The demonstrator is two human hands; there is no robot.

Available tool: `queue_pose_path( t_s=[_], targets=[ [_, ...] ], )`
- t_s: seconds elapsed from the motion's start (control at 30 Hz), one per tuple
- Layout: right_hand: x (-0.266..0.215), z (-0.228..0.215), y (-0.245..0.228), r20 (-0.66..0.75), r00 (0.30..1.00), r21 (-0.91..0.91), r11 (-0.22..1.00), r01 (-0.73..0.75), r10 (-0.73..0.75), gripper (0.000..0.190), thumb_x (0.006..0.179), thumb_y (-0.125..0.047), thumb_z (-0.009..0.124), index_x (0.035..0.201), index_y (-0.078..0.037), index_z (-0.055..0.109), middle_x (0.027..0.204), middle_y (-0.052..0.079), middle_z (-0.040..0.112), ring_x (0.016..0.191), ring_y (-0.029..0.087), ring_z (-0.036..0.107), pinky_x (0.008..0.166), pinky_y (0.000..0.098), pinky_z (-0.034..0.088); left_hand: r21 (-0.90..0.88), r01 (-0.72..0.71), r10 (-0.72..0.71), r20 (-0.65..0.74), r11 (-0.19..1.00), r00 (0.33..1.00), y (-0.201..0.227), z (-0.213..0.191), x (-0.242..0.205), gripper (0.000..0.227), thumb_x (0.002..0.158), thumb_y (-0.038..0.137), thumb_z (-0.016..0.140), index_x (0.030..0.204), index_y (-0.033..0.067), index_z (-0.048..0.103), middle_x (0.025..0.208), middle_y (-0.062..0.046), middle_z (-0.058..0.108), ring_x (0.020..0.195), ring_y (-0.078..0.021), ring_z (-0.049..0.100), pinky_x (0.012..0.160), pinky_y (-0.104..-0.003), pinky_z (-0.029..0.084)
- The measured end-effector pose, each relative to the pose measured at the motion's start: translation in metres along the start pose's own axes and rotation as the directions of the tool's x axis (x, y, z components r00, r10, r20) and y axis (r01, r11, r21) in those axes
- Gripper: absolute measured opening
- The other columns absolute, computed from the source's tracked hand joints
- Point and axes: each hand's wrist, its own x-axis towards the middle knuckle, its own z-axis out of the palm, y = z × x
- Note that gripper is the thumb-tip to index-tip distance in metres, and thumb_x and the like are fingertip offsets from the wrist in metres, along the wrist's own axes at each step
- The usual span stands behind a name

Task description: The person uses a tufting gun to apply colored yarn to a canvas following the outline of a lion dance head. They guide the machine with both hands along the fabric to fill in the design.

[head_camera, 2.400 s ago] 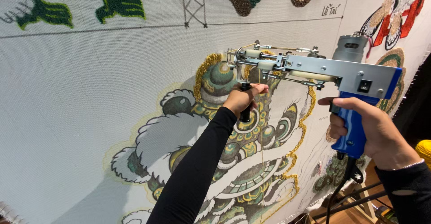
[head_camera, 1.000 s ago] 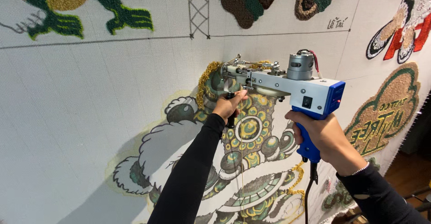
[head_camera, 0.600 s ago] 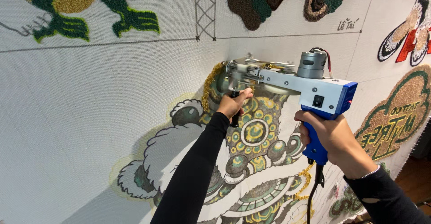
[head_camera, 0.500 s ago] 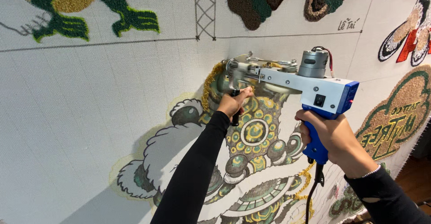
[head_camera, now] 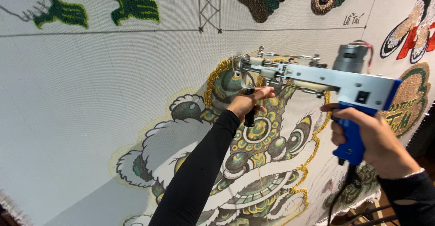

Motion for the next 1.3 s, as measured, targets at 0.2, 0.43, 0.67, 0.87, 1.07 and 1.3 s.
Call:
queue_pose_path(
  t_s=[0.2, 0.43, 0.67, 0.87, 1.07, 1.3],
  targets=[
    [-0.013, -0.052, 0.009, 0.059, 0.998, 0.072, 0.997, 0.002, -0.006, 0.042, 0.098, -0.017, 0.058, 0.13, 0.007, 0.071, 0.07, 0.006, 0.051, 0.058, 0.017, 0.049, 0.054, 0.0347, 0.045, 0.047, -0.097, 0.1, -0.068, 0.994, 0.993, -0.007, 0.034, 0.0, 0.032, 0.092, 0.033, 0.075, 0.109, 0.0064, 0.08, 0.1, -0.002, 0.08, 0.062, -0.0113, 0.065, 0.058, -0.026, 0.052],
    [-0.025, -0.04, 0.002, 0.083, 0.996, 0.107, 0.994, -0.023, 0.014, 0.038, 0.097, -0.016, 0.06, 0.126, 0.006, 0.069, 0.068, 0.006, 0.052, 0.054, 0.017, 0.05, 0.049, 0.0372, 0.047, 0.015, 0.012, -0.01, -0.125, 1.0, 0.992, -0.01, 0.038, -0.013, 0.03, 0.089, 0.034, 0.074, 0.108, 0.0106, 0.078, 0.096, 0.0, 0.079, 0.062, -0.0134, 0.067, 0.052, -0.026, 0.048],
    [-0.039, -0.006, -0.021, -0.032, 0.995, 0.01, 0.996, -0.093, 0.094, 0.035, 0.089, -0.016, 0.058, 0.116, 0.004, 0.068, 0.061, 0.004, 0.049, 0.048, 0.015, 0.046, 0.046, 0.0338, 0.042, -0.006, 0.046, -0.046, -0.123, 0.999, 0.991, -0.022, 0.031, -0.01, 0.031, 0.089, 0.033, 0.076, 0.105, 0.0069, 0.079, 0.099, -0.003, 0.079, 0.064, -0.0133, 0.069, 0.053, -0.027, 0.049],
    [-0.037, -0.002, -0.022, -0.01, 0.996, 0.045, 0.996, -0.084, 0.084, 0.035, 0.088, -0.016, 0.059, 0.114, 0.005, 0.069, 0.06, 0.004, 0.05, 0.047, 0.014, 0.046, 0.044, 0.0319, 0.041, 0.003, 0.062, -0.061, -0.136, 0.998, 0.989, -0.02, 0.029, -0.012, 0.029, 0.088, 0.031, 0.077, 0.102, 0.0062, 0.079, 0.098, -0.005, 0.08, 0.062, -0.013, 0.07, 0.051, -0.028, 0.047],
    [-0.035, 0.005, -0.021, -0.01, 0.998, 0.03, 0.998, -0.063, 0.063, 0.034, 0.088, -0.015, 0.059, 0.112, 0.007, 0.07, 0.059, 0.004, 0.05, 0.046, 0.014, 0.046, 0.044, 0.031, 0.04, 0.005, 0.042, -0.041, -0.152, 0.999, 0.988, -0.025, 0.022, -0.01, 0.025, 0.088, 0.029, 0.078, 0.097, 0.0054, 0.079, 0.096, -0.005, 0.079, 0.062, -0.0125, 0.068, 0.052, -0.028, 0.047],
    [-0.031, 0.003, -0.015, -0.037, 0.997, 0.0, 0.997, -0.073, 0.073, 0.036, 0.089, -0.015, 0.058, 0.115, 0.006, 0.069, 0.06, 0.005, 0.049, 0.048, 0.015, 0.045, 0.046, 0.0315, 0.04, 0.022, 0.034, -0.031, -0.159, 0.999, 0.987, -0.028, 0.019, -0.005, 0.024, 0.087, 0.029, 0.078, 0.095, 0.0055, 0.079, 0.094, -0.004, 0.079, 0.062, -0.0122, 0.068, 0.053, -0.028, 0.048]
  ],
)
